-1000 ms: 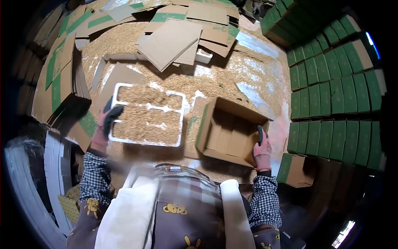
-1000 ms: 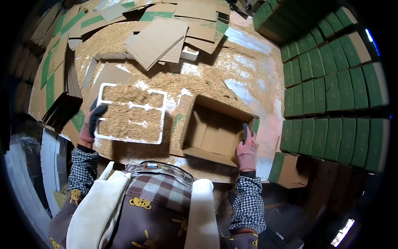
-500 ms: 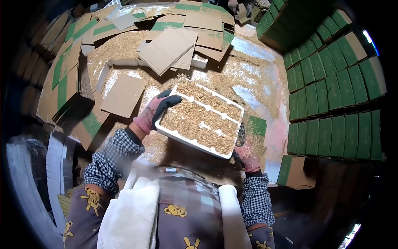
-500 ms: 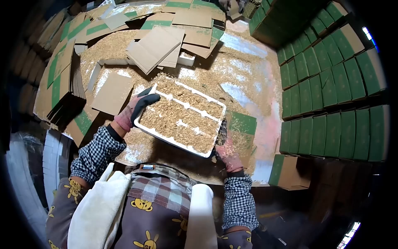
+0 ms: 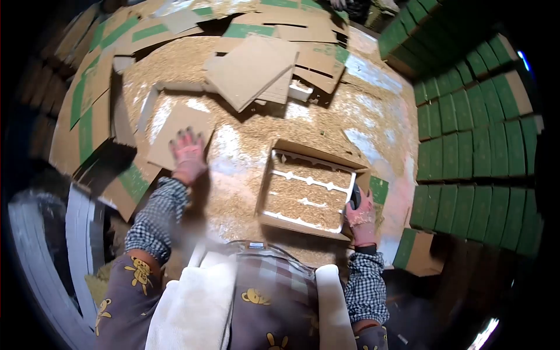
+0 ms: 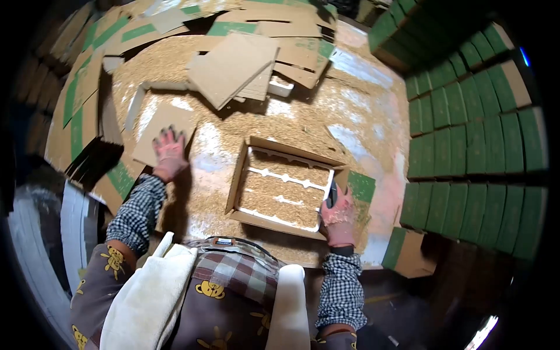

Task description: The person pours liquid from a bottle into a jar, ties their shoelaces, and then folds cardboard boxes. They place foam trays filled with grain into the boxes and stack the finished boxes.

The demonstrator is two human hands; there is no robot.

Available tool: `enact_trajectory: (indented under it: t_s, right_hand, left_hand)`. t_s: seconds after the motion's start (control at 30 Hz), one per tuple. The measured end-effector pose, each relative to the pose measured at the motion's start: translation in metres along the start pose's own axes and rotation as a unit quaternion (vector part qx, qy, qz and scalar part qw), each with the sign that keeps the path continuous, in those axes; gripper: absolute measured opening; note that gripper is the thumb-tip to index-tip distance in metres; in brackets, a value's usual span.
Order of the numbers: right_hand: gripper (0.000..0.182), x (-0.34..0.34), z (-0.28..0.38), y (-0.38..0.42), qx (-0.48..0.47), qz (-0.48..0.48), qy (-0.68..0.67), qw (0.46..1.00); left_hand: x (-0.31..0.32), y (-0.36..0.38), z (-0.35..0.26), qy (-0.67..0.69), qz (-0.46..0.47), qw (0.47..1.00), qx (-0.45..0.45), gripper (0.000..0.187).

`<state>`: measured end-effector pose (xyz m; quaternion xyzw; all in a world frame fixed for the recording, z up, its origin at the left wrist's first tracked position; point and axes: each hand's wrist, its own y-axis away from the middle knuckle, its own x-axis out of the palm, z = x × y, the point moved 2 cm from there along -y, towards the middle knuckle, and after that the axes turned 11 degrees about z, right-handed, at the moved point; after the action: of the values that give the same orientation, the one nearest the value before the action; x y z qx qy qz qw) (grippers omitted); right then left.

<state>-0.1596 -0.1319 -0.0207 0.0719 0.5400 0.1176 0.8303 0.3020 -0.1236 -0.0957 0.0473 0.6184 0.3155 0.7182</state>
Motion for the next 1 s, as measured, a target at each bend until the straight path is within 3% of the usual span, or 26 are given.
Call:
enact_trajectory:
  t_s: [0.03, 0.07, 0.13, 0.17, 0.2, 0.27, 0.33, 0.37, 0.4, 0.43, 0.47, 0.5, 0.53, 0.63, 0.67, 0.73, 0.77, 0.8, 0.87, 0.93, 1.0]
  right_hand:
    - [0.053, 0.004, -0.002, -0.002, 0.009, 0.001, 0.006, 1.0]
    - [0.054, 0.009, -0.006, -0.001, 0.02, 0.004, 0.011, 1.0]
    - [0.054, 0.005, 0.008, 0.007, -0.008, -0.085, 0.029, 0.996]
    - [0.051, -0.002, 0.015, 0.009, -0.027, -0.094, -0.033, 0.995]
    - [0.045, -0.004, 0.02, 0.01, 0.001, -0.074, 0.008, 0.997]
    - [0.044, 0.006, 0.013, -0.002, 0.021, -0.019, 0.013, 1.0]
    - [0.045, 0.007, 0.016, -0.01, 0.027, -0.002, -0.01, 1.0]
    - [0.049, 0.012, 0.005, -0.013, 0.008, -0.039, -0.031, 0.999]
    - [0.052, 0.018, -0.008, -0.014, -0.011, -0.072, -0.053, 0.996]
    - [0.052, 0.016, -0.022, -0.012, -0.019, -0.071, -0.056, 0.996]
    - [0.055, 0.012, -0.036, -0.014, -0.049, -0.02, -0.266, 0.963]
    - [0.057, 0.011, -0.048, -0.015, -0.076, 0.03, -0.463, 0.882]
    - [0.057, 0.011, -0.045, -0.012, -0.076, 0.023, -0.474, 0.877]
    - [0.056, 0.028, -0.042, -0.012, -0.081, -0.038, -0.528, 0.844]
    - [0.062, 0.051, -0.059, -0.025, -0.074, -0.047, -0.492, 0.866]
    - [0.068, 0.04, -0.042, -0.019, -0.087, -0.096, -0.441, 0.888]
    - [0.072, 0.016, -0.022, -0.003, -0.031, -0.078, -0.399, 0.913]
    - [0.073, 0.05, -0.039, -0.021, -0.058, -0.121, -0.344, 0.929]
    - [0.07, 0.008, -0.007, -0.002, -0.011, -0.08, -0.288, 0.954]
    - [0.068, 0.018, -0.014, -0.014, -0.002, -0.057, -0.3, 0.952]
    - [0.067, 0.033, -0.02, -0.019, 0.015, -0.035, -0.317, 0.948]
  left_hand:
    - [0.017, -0.021, 0.021, 0.056, 0.059, 0.997, -0.008, 0.077]
    - [0.01, -0.018, 0.03, 0.056, 0.023, 0.998, 0.021, 0.067]
    - [-0.003, -0.003, 0.042, 0.253, -0.146, 0.949, 0.121, 0.049]
    - [-0.029, 0.025, 0.033, 0.268, -0.216, 0.924, 0.169, 0.047]
    - [-0.06, 0.053, 0.017, 0.281, -0.294, 0.888, 0.212, 0.045]
    - [-0.097, 0.114, -0.032, 0.336, -0.327, 0.829, 0.304, 0.043]
    - [-0.112, 0.156, -0.091, 0.228, -0.307, 0.771, 0.509, 0.033]
    - [-0.106, 0.16, -0.128, 0.105, -0.209, 0.81, 0.537, 0.03]
    - [-0.093, 0.156, -0.156, -0.02, -0.102, 0.83, 0.548, 0.027]
    - [-0.091, 0.155, -0.164, -0.023, -0.104, 0.834, 0.541, 0.027]
    - [-0.092, 0.149, -0.169, -0.064, -0.053, 0.839, 0.538, 0.027]
    - [-0.091, 0.144, -0.174, -0.108, -0.001, 0.838, 0.536, 0.028]
    - [-0.09, 0.144, -0.176, -0.122, -0.002, 0.835, 0.536, 0.028]
    - [-0.063, 0.133, -0.184, 0.04, 0.14, 0.74, 0.657, 0.028]
    - [-0.073, 0.13, -0.19, -0.011, 0.217, 0.789, 0.574, 0.034]
    - [-0.112, 0.146, -0.204, -0.006, 0.171, 0.818, 0.549, 0.049]
    - [-0.117, 0.155, -0.22, 0.009, 0.011, 0.816, 0.577, 0.055]
    - [-0.12, 0.166, -0.235, 0.028, -0.152, 0.793, 0.589, 0.062]
    - [-0.09, 0.153, -0.267, -0.019, -0.068, 0.821, 0.566, 0.07]
    - [-0.082, 0.145, -0.286, -0.097, 0.03, 0.847, 0.522, 0.071]
    - [-0.076, 0.136, -0.283, -0.092, 0.02, 0.843, 0.53, 0.064]
